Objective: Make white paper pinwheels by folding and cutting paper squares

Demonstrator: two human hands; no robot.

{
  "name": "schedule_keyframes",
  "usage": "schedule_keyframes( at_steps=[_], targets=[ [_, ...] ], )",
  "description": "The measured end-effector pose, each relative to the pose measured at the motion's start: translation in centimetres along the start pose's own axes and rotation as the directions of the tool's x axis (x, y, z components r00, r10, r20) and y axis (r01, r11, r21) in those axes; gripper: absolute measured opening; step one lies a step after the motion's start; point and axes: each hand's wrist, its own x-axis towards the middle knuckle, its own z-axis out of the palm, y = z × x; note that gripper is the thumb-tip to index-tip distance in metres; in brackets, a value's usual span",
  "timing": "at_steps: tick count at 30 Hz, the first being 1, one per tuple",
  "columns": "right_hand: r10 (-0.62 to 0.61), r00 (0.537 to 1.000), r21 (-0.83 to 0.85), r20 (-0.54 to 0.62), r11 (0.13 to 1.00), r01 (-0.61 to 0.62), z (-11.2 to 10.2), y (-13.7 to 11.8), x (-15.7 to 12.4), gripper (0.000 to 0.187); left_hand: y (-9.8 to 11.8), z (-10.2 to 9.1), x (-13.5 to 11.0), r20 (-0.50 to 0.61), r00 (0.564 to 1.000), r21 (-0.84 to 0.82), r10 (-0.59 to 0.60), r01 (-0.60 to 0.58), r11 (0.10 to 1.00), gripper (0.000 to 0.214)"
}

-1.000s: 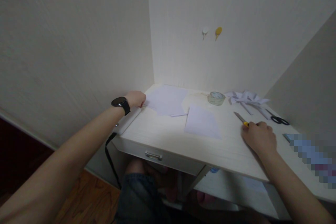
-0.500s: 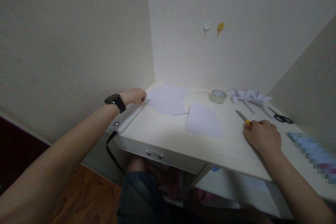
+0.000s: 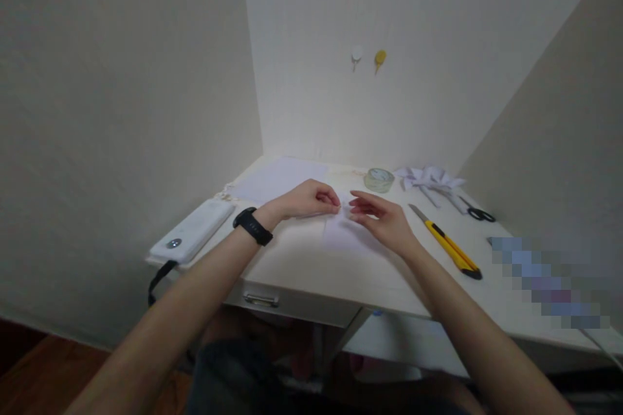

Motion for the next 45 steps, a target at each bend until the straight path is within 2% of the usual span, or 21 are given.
schedule_keyframes(
  at_steps=[4,6,8,11,14,18,24,26,32,39,45],
  targets=[
    [-0.019,1.000,-0.072,-0.021,0.997,0.018,-0.1,0.6,2.1,0.014,-0.4,2.4,2.5,-0.011,1.000,-0.122,0.019,-0.020,0.992,0.014],
    [-0.016,0.999,-0.108,-0.032,0.994,0.012,-0.8,1.3,2.5,0.011,-0.8,2.7,3.1,-0.053,0.999,-0.147,-0.004,-0.004,0.989,0.014],
    [0.017,0.998,-0.097,-0.064,0.995,-0.023,-1.2,1.9,2.5,0.011,-1.1,2.8,3.2,-0.049,0.998,-0.127,-0.027,0.020,0.992,0.022],
    [0.081,0.988,-0.046,-0.131,0.995,-0.087,-1.1,2.3,2.2,0.012,-1.4,2.8,3.0,0.014,0.999,-0.111,-0.047,0.048,0.993,0.040],
    [0.104,0.980,-0.025,-0.169,0.994,-0.110,-0.6,2.2,1.7,0.010,-1.5,3.2,2.7,0.045,0.998,-0.181,-0.044,0.052,0.982,0.045],
    [0.093,0.978,-0.021,-0.187,0.995,-0.099,-0.3,1.9,1.4,0.008,-1.4,4.2,2.6,0.007,0.997,-0.243,-0.081,0.080,0.967,0.036],
    [0.104,0.971,-0.007,-0.217,0.994,-0.108,-0.3,1.9,1.0,0.011,-1.3,5.2,2.5,-0.138,0.988,-0.354,-0.073,0.020,0.935,0.029],
    [0.105,0.973,0.000,-0.204,0.994,-0.108,-0.2,1.8,0.9,0.012,-1.2,5.2,2.5,-0.154,0.984,-0.372,-0.092,0.029,0.928,0.031],
    [0.100,0.978,0.014,-0.185,0.995,-0.099,0.1,1.6,0.6,0.011,-1.0,5.2,2.2,-0.098,0.988,-0.293,-0.123,0.089,0.952,0.036],
    [0.160,0.960,0.055,-0.228,0.987,-0.152,0.4,2.1,0.7,0.014,-1.7,5.9,2.7,-0.186,0.979,-0.272,-0.079,0.026,0.962,0.015],
    [0.172,0.966,0.128,-0.194,0.981,-0.149,0.4,2.2,0.7,0.017,-2.1,5.9,3.0,-0.264,0.964,-0.218,-0.027,-0.032,0.975,0.014]
  ],
)
